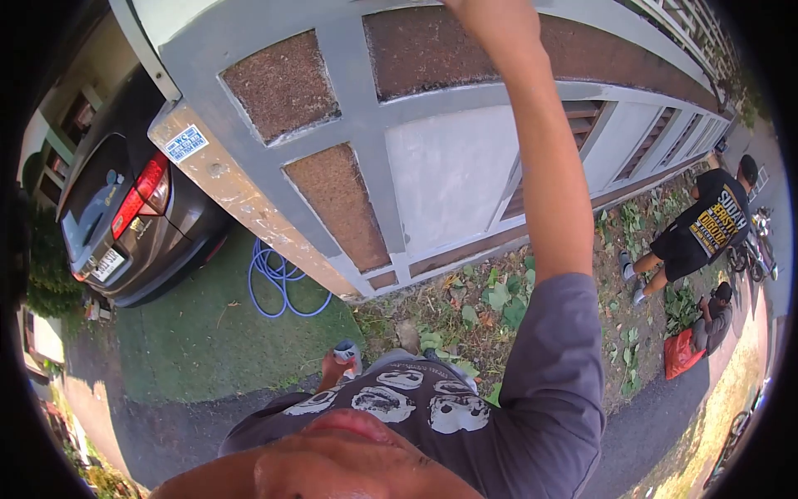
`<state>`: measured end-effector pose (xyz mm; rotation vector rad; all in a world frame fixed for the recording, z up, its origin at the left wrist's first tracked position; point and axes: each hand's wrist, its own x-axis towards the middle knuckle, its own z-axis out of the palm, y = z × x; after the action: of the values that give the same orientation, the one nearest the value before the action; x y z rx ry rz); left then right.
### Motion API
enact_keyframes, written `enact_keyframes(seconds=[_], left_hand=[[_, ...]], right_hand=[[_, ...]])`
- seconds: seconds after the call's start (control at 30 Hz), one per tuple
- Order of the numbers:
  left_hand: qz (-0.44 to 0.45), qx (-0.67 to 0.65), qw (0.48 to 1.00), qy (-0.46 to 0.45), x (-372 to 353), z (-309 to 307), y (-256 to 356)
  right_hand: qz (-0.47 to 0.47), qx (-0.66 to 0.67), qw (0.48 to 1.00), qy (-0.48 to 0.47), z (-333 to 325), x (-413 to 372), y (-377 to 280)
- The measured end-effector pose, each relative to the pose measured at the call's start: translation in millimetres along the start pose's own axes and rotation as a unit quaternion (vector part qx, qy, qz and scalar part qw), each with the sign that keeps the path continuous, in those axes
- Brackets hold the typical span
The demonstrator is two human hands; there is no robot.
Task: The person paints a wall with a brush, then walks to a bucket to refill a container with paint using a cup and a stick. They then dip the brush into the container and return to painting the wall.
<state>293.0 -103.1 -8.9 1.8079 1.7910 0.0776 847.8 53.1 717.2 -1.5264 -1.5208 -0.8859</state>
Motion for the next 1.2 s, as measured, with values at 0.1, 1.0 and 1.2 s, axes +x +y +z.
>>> enact_keyframes(seconds=[0.1,1.0,1.2], left_hand=[[-0.033,-0.021,0.998,-0.043,10.6,-13.7,-12.4],[-0.019,0.005,0.999,-0.044,45.4,-53.6,-28.0],[-0.022,0.0,0.997,-0.075,39.7,-53.2,15.6]], right_hand=[[0.204,-0.228,0.951,-0.041,-49.5,-6.9,74.1],[0.225,-0.225,0.948,0.018,-24.6,-52.7,86.1],[0.069,-0.03,0.997,0.0,-12.7,-66.4,-28.7]])
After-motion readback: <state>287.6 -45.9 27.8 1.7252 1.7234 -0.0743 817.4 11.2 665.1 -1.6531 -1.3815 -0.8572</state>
